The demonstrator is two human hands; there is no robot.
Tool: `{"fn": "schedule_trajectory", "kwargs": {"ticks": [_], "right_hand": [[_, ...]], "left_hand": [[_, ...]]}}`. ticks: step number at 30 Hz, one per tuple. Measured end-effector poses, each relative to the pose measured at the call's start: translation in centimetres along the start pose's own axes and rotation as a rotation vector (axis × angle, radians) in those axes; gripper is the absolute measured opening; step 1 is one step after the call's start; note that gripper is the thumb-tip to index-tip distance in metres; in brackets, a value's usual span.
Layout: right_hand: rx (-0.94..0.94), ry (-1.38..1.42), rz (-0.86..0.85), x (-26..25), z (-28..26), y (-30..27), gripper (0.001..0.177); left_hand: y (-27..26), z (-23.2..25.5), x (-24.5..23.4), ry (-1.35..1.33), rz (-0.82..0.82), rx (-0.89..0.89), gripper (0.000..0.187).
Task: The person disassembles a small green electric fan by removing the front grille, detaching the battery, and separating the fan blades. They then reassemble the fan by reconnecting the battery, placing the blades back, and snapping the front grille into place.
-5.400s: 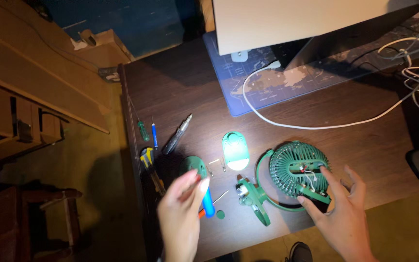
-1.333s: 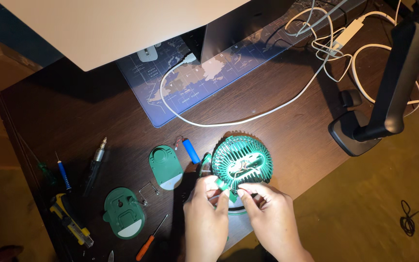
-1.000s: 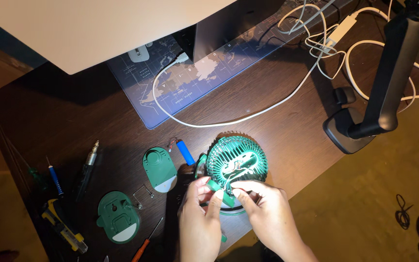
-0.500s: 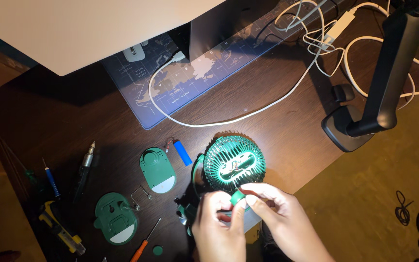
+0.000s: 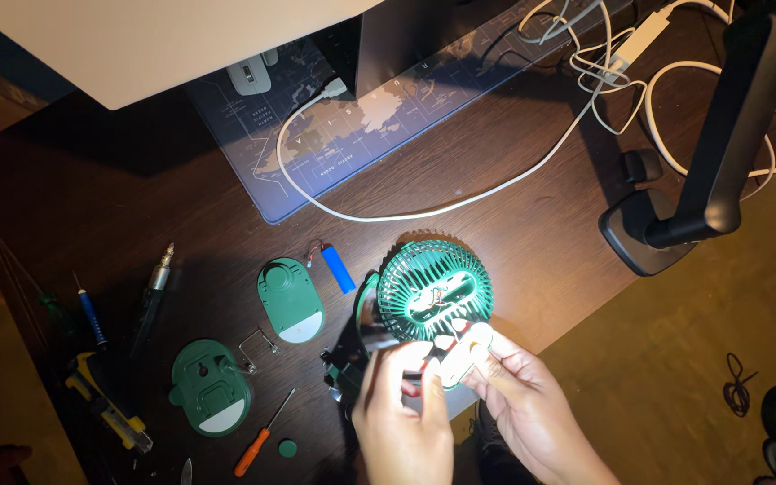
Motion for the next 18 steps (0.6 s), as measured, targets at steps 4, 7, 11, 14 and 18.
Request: {"fn": "schedule_trajectory", "kwargs": {"ticks": [4,7,11,14,18], "right_hand": [[-0.001,-0.012,-0.003,-0.1,0.0,-0.2,0.042],[-0.043,-0.109,-0.009,-0.3,-0.2,0.0,0.042],[-0.083,-0.205,0.029,-0.9,-0.3,0.4,0.042],[-0.110,-0.328,0.047,-1.3,-0.6,0.4,0.043],[-0.089,-0.364,0.061,-1.5,-0.6,0.7,0.045]], "left_hand": [[1.5,1.1,-0.5,0.047,-0.102,0.188,0.015],[2.5,1.7,-0.3,0.056,-0.190,0.282,0.015],[3.0,2.2,-0.3,0.132,-0.296,0.379,0.020],[3.3,2.1,0.1,0.243,-0.334,0.387,0.020],[3.6,2.1,0.8,0.373,-0.377,0.441,0.011]]}}
Point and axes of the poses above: each hand's wrist, its own y-axis towards the middle knuckle, its own x-axis out of the palm, z = x × y, the point moved 4 cm from there along y, towards the middle knuckle, and after that the axes turned 1 degree about y, right-handed, at the moved point
